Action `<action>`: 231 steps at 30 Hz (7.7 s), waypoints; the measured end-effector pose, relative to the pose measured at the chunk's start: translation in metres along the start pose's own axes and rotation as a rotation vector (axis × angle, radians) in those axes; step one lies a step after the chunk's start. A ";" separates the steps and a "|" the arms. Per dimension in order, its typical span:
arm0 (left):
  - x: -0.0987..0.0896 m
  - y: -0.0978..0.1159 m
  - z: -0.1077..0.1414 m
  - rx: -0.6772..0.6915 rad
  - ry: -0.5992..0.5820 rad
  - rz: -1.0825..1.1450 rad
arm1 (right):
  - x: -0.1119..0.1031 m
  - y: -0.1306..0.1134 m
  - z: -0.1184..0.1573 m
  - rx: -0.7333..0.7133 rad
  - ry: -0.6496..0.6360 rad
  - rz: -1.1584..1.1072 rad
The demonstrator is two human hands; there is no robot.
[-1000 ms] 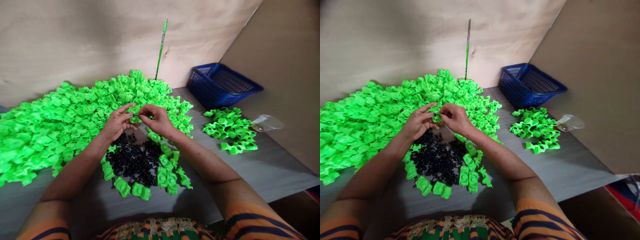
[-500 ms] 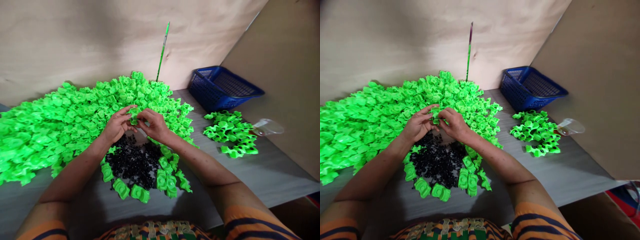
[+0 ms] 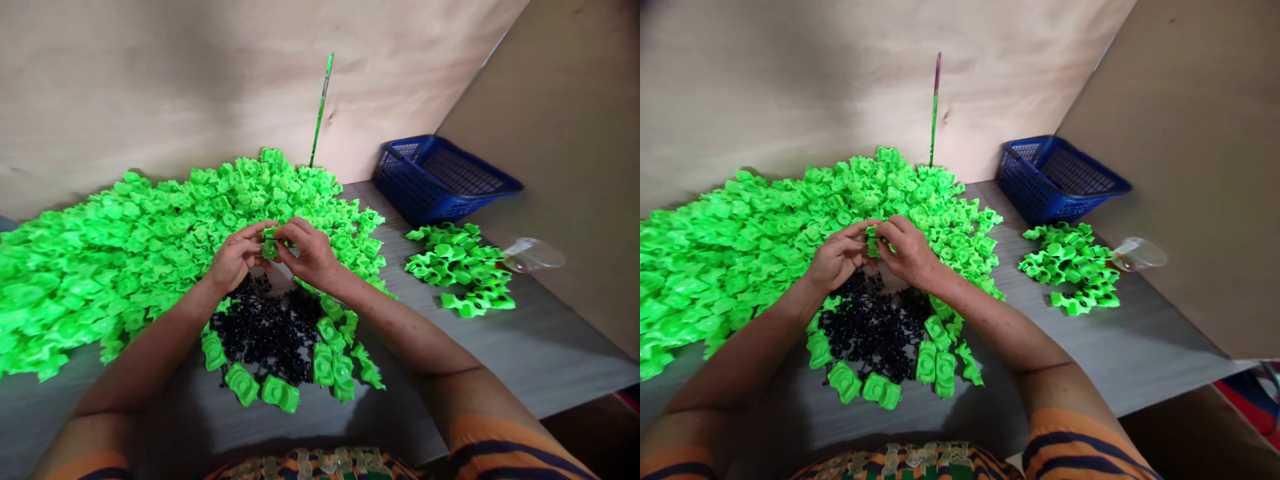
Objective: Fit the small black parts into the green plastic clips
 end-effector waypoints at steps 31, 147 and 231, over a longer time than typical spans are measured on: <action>-0.001 -0.007 0.000 0.037 0.088 -0.180 | 0.000 0.009 -0.003 0.308 -0.009 -0.207; -0.001 0.008 0.000 0.168 0.067 -0.054 | 0.004 0.004 -0.004 0.439 -0.119 -0.347; -0.002 -0.009 0.004 0.200 0.047 -0.150 | 0.011 0.002 0.007 0.212 0.046 -0.166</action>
Point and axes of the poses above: each hand's wrist, its own z-axis away from the middle knuckle, its own x-axis out of the palm, y = z × x, the point moved 2 cm from there along -z, towards the middle knuckle, and after that the axes turned 13 degrees about x, right-handed, at the moved point
